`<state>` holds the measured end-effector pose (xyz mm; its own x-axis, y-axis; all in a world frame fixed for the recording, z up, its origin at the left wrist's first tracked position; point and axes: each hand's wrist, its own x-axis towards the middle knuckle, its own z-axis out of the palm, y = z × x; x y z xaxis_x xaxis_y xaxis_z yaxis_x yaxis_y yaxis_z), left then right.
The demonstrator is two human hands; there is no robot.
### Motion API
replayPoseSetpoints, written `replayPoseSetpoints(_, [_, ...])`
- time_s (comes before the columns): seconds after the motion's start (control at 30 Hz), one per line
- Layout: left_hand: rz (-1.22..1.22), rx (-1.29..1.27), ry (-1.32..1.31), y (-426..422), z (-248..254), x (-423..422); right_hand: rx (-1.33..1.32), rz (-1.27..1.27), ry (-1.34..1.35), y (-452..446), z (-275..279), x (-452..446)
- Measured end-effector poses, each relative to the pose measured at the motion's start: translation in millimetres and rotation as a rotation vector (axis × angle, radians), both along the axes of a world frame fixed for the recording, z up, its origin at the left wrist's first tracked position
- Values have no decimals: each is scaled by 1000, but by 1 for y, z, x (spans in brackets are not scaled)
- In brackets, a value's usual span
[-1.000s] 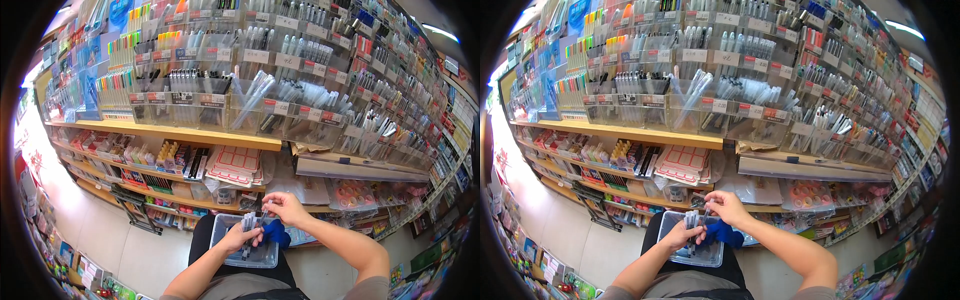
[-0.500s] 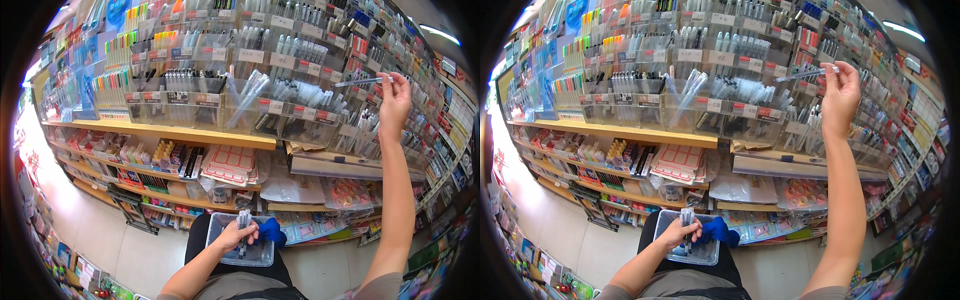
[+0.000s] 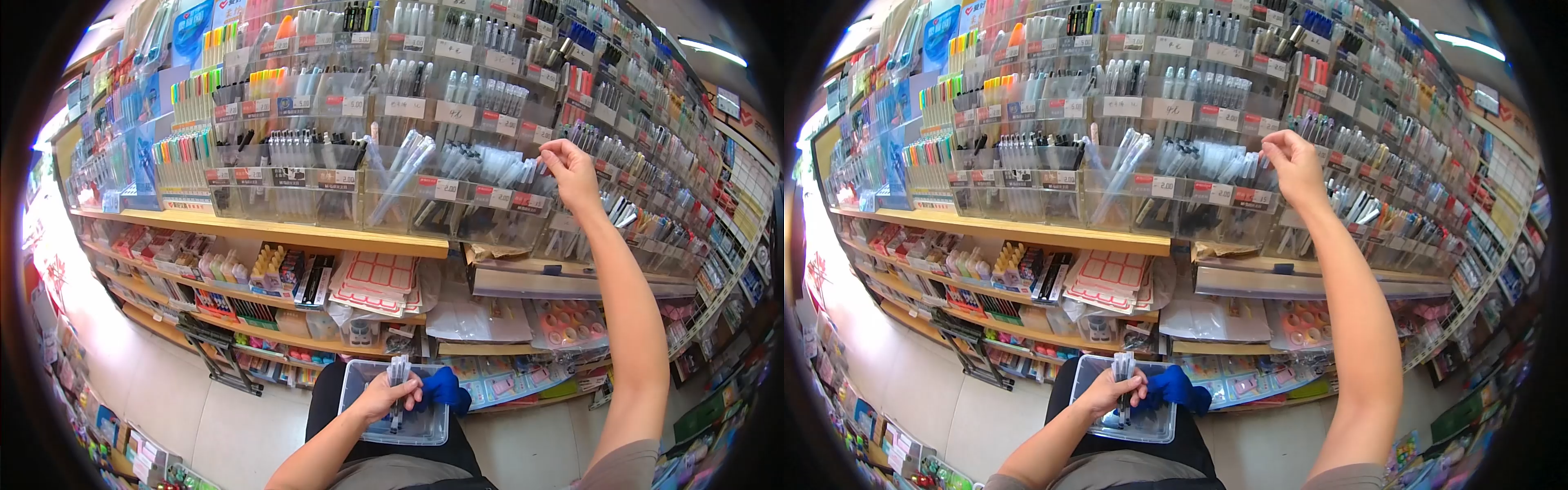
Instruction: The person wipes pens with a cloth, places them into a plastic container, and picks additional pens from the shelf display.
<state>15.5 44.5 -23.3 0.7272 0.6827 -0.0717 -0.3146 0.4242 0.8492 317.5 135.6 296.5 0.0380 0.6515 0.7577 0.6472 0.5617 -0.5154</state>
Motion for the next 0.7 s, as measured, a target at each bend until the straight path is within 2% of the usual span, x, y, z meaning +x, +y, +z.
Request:
replayPoseSetpoints(0.23, [-4,5,8,0,2,0,-11,16,94,-6,14,5])
replayPoseSetpoints(0.37, [-4,-1,12,0,3,2,-100,16,16,-4,6,3])
replayPoseSetpoints(0.7, [-12,0,9,0,1,2,-47,19,28,0,3,0])
